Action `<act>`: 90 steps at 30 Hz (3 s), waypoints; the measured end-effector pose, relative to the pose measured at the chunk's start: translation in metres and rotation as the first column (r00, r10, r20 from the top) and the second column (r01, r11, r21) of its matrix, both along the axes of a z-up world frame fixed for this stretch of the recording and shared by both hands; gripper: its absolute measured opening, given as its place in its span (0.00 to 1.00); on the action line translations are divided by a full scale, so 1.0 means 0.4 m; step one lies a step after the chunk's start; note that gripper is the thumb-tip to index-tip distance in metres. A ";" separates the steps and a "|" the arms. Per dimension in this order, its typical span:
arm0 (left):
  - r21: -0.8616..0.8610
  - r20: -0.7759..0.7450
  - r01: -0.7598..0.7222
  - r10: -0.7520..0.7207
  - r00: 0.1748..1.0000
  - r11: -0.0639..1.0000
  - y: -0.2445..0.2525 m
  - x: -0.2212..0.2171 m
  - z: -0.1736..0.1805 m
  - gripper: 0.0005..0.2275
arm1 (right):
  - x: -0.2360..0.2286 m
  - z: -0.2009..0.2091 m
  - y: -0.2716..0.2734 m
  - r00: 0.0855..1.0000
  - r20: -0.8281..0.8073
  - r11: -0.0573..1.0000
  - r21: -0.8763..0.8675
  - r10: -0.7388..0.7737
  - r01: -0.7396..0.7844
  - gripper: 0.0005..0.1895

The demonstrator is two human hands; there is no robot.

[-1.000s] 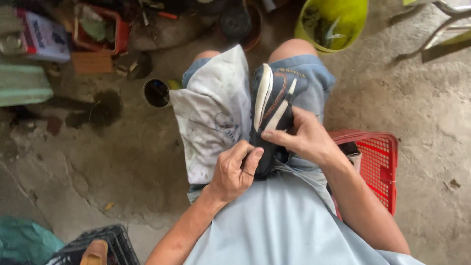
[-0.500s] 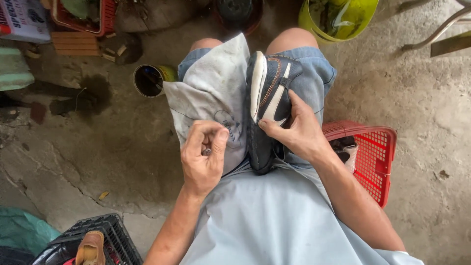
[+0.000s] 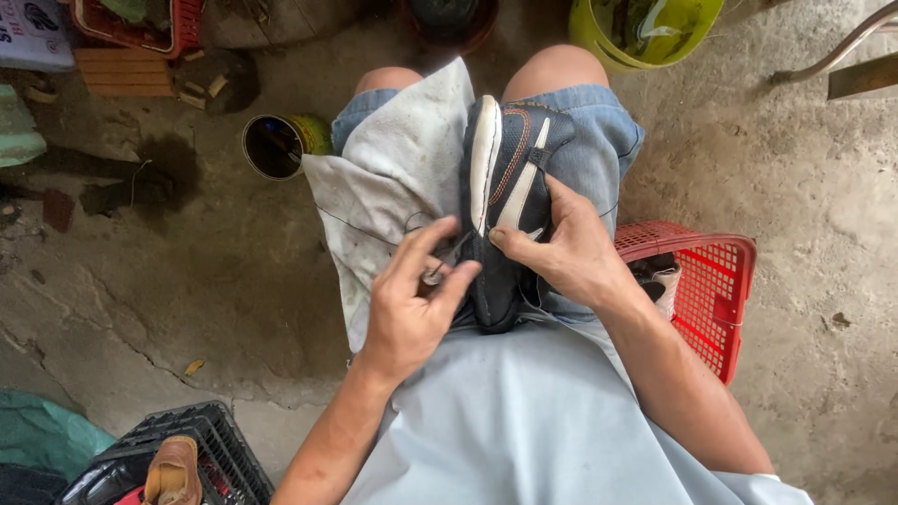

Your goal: The person sits and sews a black Nike sneaker resting on their lap using a needle and thread. They repeatedly push the needle through the shoe's upper and pull the thread to secure the stitches.

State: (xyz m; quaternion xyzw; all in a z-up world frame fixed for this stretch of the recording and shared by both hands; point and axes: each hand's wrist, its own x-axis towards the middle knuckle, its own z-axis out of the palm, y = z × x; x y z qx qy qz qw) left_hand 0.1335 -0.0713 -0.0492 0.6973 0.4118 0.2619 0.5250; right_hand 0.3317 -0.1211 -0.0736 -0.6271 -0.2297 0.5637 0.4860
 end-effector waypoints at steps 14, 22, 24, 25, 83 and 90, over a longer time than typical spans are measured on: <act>0.044 -0.067 0.018 -0.015 0.998 0.999 -0.021 0.016 0.000 0.17 | -0.011 -0.015 -0.003 0.999 0.023 0.996 -0.076 0.037 -0.036 0.13; 0.025 -0.042 -0.013 0.014 0.999 1.000 -0.024 0.009 0.003 0.17 | -0.012 0.013 0.010 0.989 -0.126 0.992 -0.097 0.072 -0.085 0.16; 0.008 -0.038 -0.021 0.021 0.999 1.000 -0.017 0.001 0.006 0.17 | -0.019 0.028 0.024 0.993 -0.100 0.994 -0.078 0.062 -0.070 0.22; 0.008 -0.042 -0.022 0.022 0.999 1.000 -0.015 -0.003 0.002 0.17 | -0.021 0.028 0.028 0.993 -0.104 0.994 -0.078 0.063 -0.071 0.22; 0.133 -0.872 0.780 -0.302 0.385 0.611 0.136 -0.028 0.106 0.27 | -0.041 0.024 0.019 0.974 0.122 0.966 -0.202 0.191 -0.164 0.11; 0.031 -0.823 0.755 -0.412 0.392 0.655 0.148 -0.020 0.075 0.27 | -0.038 0.016 0.016 0.973 0.120 0.973 -0.139 0.199 -0.182 0.11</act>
